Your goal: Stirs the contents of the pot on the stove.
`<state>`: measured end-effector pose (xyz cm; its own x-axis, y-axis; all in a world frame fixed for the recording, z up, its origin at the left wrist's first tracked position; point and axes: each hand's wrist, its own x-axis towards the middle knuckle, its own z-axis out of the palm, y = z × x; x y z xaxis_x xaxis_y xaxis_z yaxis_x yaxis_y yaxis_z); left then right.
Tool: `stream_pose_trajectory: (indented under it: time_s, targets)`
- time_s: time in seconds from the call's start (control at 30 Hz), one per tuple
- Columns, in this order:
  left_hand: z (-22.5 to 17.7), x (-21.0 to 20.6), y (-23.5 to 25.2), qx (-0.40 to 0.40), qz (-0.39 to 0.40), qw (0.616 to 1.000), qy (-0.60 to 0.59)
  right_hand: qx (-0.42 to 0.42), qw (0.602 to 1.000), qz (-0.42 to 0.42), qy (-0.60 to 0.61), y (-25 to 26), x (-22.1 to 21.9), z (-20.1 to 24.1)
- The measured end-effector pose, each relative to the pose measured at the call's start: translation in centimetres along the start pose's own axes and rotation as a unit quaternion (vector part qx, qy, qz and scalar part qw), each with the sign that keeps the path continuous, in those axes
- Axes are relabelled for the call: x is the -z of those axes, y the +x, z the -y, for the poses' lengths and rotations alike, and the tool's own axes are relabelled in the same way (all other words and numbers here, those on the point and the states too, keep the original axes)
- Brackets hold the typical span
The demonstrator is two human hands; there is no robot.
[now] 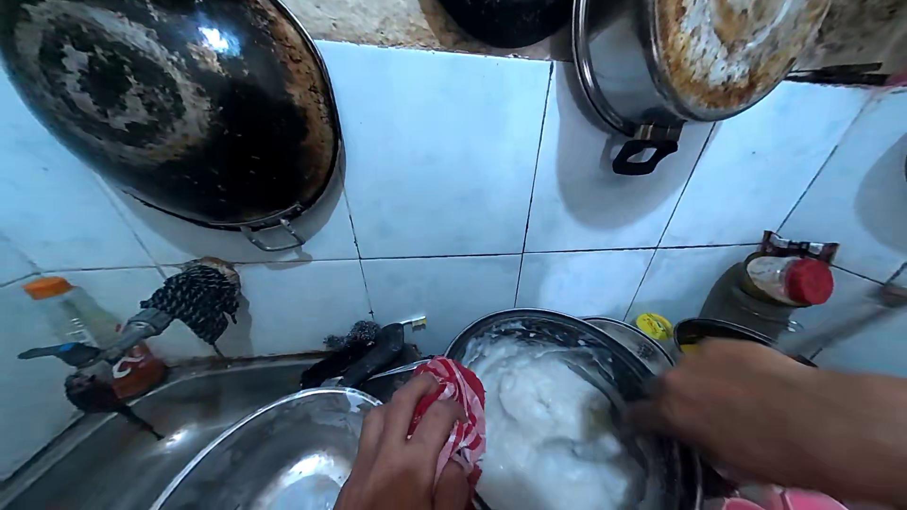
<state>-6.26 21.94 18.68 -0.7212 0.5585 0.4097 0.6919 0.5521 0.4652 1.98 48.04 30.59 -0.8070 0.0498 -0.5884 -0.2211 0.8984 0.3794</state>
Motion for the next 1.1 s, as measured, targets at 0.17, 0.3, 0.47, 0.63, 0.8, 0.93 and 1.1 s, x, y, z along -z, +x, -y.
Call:
stream_pose_trajectory:
  time_s: [0.17, 0.3, 0.47, 0.63, 0.8, 0.93, 1.1]
  targets:
    - [0.5, 0.0, 0.1, -0.025, -0.011, 1.000, -0.004, -0.048, 0.988, -0.148, -0.028, 3.4, 1.8, 0.1]
    - [0.7, -0.4, -0.2, -0.031, -0.025, 0.999, 0.012, -0.064, 0.976, -0.204, -0.035, 3.5, 2.2, 1.2]
    - [0.3, -0.3, -0.4, -0.033, -0.021, 0.998, 0.055, 0.097, 0.980, -0.175, -0.004, 3.2, 0.0, 3.0]
    - [0.4, 0.1, -0.3, -0.039, -0.004, 0.998, 0.056, 0.113, 0.971, -0.201, -0.068, -3.0, 0.3, -1.3]
    - [0.4, 0.0, -0.5, -0.046, -0.007, 0.997, 0.056, 0.068, 0.997, -0.028, -0.024, -1.5, 0.9, 0.4]
    - [0.5, 0.2, -0.3, -0.044, 0.002, 0.997, 0.058, 0.043, 0.997, -0.060, -0.028, 2.7, 1.7, 1.5]
    - [0.9, 0.3, -0.2, -0.060, 0.015, 0.997, 0.054, -0.021, 0.946, -0.287, -0.151, 3.5, 2.8, 1.5]
